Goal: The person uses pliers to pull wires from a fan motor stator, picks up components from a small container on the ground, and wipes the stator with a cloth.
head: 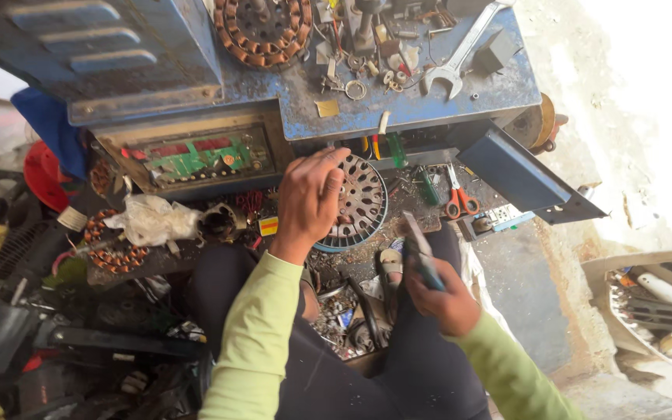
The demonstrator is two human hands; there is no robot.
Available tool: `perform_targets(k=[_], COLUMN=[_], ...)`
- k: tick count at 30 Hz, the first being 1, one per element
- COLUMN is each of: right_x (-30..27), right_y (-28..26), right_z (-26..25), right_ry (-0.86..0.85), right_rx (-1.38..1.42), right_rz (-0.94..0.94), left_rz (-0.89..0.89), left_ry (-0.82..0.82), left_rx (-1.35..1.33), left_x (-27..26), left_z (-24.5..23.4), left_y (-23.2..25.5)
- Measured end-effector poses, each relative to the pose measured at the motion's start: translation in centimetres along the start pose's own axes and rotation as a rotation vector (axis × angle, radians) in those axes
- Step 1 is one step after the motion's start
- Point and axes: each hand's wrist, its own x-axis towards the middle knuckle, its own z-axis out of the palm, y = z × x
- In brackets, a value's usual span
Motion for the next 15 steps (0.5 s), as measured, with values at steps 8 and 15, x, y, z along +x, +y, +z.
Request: perform_targets(k=[8,15], right_x=[-7.2,-10.0], right_y=[10.3,28.5], right_z=[-15.7,-23.0], right_ry=[0.154,0.517], right_rx=[0.256,0.394], right_rz=[0.121,0.712], left_rz=[0.150,0.137], left_ry=[-0.080,-0.164], left_rx=[0.094,0.362], left_x=[-1.4,-2.9], left_z=[-1.5,-0.3], left_y=[3.6,5.4])
